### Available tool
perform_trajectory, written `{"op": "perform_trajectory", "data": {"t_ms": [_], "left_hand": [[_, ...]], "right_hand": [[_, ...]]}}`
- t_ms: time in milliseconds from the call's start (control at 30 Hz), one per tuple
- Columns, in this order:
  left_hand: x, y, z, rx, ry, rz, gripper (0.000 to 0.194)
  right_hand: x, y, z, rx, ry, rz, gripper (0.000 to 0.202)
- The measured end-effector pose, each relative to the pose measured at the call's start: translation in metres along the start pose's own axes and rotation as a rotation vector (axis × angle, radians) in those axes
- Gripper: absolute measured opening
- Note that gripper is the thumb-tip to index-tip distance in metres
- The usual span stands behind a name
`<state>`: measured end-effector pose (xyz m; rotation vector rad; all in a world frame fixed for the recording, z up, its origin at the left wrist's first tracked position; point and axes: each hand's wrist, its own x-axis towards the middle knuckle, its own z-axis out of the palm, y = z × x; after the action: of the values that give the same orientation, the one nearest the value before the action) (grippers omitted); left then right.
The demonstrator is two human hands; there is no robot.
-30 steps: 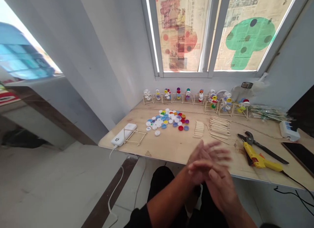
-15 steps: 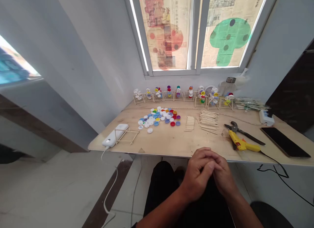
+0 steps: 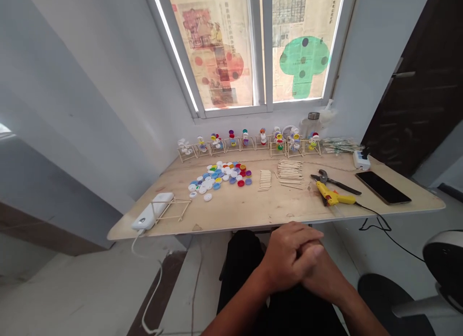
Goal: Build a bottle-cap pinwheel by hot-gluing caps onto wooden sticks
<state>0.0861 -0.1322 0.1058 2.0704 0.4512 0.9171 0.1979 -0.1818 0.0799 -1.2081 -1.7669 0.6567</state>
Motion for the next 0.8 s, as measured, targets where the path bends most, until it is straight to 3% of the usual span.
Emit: {"op": "perform_trajectory", "data": {"t_ms": [67, 133, 200, 267, 333, 433, 533, 600, 700, 800], "left_hand": [[-0.004, -0.001, -0.004, -0.355, -0.088, -0.177, 0.036], [-0.008, -0.005, -0.001, -0.748, -0.076, -0.346, 0.040], [-0.009, -0.012, 0.009, -1.083, 0.089, -0.494, 0.044], [-0.007, -0.018, 0.022, -1.276, 0.304, -0.614, 0.043], [-0.003, -0.023, 0.032, -1.374, 0.493, -0.688, 0.036], [0.005, -0.029, 0.033, -1.401, 0.667, -0.703, 0.030], [0.010, -0.038, 0.016, -1.192, 0.629, -0.626, 0.032], [0.014, -0.050, -0.004, -0.845, 0.503, -0.553, 0.030], [0.027, -0.079, -0.037, -0.103, 0.343, -0.379, 0.017], [0.055, -0.112, -0.063, 0.405, 0.239, -0.257, 0.020]], "right_hand": [[0.002, -0.009, -0.005, 0.076, -0.127, 0.003, 0.018], [0.005, -0.011, -0.004, 0.226, -0.171, -0.049, 0.022], [0.010, -0.006, 0.006, 0.352, -0.056, -0.113, 0.028], [0.017, 0.005, 0.019, 0.367, 0.164, -0.157, 0.036], [0.025, 0.017, 0.032, 0.244, 0.359, -0.169, 0.037], [0.042, 0.034, 0.036, -0.008, 0.479, -0.207, 0.030], [0.064, 0.056, 0.018, -0.211, 0.510, -0.162, 0.017], [0.078, 0.075, 0.001, -0.408, 0.490, -0.071, 0.016], [0.093, 0.103, -0.020, -0.743, 0.259, 0.085, 0.019], [0.102, 0.122, -0.027, -0.899, 0.099, 0.172, 0.020]]}}
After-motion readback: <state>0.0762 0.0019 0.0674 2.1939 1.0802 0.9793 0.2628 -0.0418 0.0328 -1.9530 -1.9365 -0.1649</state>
